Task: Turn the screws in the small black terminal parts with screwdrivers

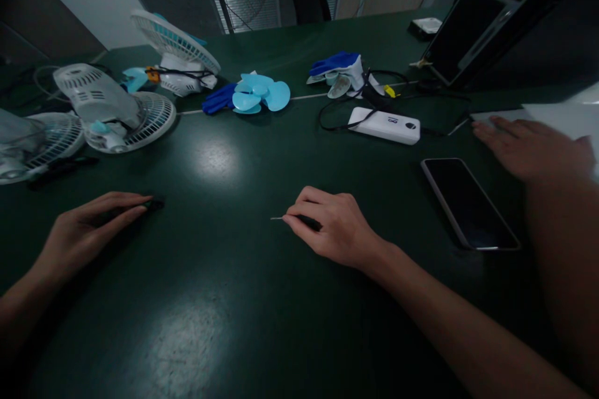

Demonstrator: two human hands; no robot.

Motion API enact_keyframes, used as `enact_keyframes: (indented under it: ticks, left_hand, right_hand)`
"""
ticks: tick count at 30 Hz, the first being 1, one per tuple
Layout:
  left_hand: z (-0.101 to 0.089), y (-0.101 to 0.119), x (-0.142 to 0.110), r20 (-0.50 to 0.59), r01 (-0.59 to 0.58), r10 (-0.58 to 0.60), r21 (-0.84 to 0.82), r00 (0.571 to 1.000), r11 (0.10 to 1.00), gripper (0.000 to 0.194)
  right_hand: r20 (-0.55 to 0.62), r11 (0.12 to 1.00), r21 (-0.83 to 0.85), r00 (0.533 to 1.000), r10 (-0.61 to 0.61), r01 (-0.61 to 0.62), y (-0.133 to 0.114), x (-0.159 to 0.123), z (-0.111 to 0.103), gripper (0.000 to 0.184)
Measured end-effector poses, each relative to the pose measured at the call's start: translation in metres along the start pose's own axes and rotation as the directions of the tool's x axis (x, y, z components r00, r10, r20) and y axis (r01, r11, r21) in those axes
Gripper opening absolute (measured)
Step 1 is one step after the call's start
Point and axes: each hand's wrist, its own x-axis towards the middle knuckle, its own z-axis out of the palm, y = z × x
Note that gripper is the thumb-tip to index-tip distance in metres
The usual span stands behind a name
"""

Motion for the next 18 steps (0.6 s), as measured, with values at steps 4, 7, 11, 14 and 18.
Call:
enact_keyframes:
  ticks: [4, 7, 11, 14, 18]
  left_hand:
    - [0.0001, -0.0023, 0.0002, 0.009, -0.009, 0.008, 0.002, 1.0, 1.0, 0.029]
    - [0.0001, -0.0045, 0.0009, 0.011, -0.004, 0.004, 0.011, 1.0, 1.0, 0.033]
    - [0.0003, -0.0056, 0.002, -0.002, -0.016, 0.016, 0.032, 1.0, 0.999, 0.037]
    - [-0.0002, -0.0064, 0.0025, -0.004, -0.02, 0.02, 0.057, 1.0, 0.998, 0.037]
    - [0.0002, -0.0083, 0.0027, 0.001, -0.015, 0.015, 0.077, 1.0, 0.997, 0.04]
  right_hand:
    - [-0.004, 1.0, 0.0, 1.0, -0.005, 0.005, -0.0002, 0.0002, -0.0003, 0.02]
    - [0.001, 1.0, -0.008, 1.0, 0.0, 0.0, -0.0008, 0.0004, -0.0004, 0.02]
    - [0.002, 1.0, -0.021, 1.0, 0.004, -0.004, -0.0011, 0.0003, -0.0005, 0.02]
    - [0.006, 1.0, -0.019, 1.0, 0.004, -0.004, -0.0009, 0.0001, -0.0006, 0.02]
    - [0.006, 1.0, -0.012, 1.0, 0.008, -0.008, -0.0013, 0.0005, -0.0006, 0.021]
